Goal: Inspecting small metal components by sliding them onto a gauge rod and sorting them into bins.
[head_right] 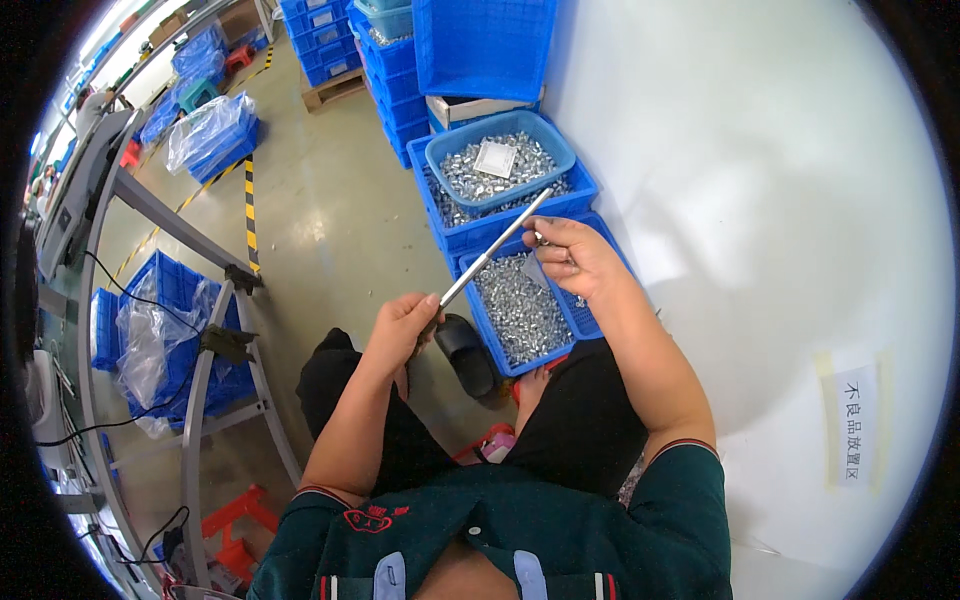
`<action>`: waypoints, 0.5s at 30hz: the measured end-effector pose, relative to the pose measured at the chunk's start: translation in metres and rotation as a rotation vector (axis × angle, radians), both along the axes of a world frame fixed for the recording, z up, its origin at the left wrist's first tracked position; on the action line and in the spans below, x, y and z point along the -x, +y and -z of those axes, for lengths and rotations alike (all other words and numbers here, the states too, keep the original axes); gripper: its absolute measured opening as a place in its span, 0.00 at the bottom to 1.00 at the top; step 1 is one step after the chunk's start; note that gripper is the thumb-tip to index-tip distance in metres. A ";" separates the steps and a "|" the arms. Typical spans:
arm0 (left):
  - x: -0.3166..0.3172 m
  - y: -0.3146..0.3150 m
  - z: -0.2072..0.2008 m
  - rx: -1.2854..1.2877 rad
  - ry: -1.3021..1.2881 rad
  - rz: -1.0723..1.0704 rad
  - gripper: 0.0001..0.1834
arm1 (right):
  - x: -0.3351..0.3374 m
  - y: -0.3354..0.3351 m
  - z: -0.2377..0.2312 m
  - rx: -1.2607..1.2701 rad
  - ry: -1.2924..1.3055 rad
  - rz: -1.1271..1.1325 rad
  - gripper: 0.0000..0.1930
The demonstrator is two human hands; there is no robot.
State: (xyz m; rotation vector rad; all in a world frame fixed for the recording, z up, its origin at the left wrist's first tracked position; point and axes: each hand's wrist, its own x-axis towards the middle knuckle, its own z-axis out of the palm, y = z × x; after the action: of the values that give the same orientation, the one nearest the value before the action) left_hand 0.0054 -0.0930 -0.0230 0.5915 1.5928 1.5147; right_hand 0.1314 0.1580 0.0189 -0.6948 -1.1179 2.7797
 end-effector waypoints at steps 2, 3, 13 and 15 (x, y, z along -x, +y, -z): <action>0.002 -0.001 0.003 0.014 0.021 0.012 0.17 | -0.002 0.003 -0.002 0.035 0.031 0.106 0.09; 0.002 -0.002 0.004 0.029 0.040 0.023 0.17 | -0.002 0.005 -0.002 0.033 0.033 0.106 0.09; -0.005 0.001 0.004 0.028 0.007 0.054 0.18 | 0.003 0.007 -0.003 0.162 0.194 0.338 0.10; -0.005 0.001 0.000 0.046 0.001 0.055 0.18 | 0.004 0.006 -0.004 0.159 0.213 0.362 0.10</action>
State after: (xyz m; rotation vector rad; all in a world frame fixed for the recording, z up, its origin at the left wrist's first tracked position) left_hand 0.0106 -0.0918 -0.0225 0.6061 1.5953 1.4337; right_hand 0.1276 0.1644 0.0233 -0.5346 -0.6628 2.5709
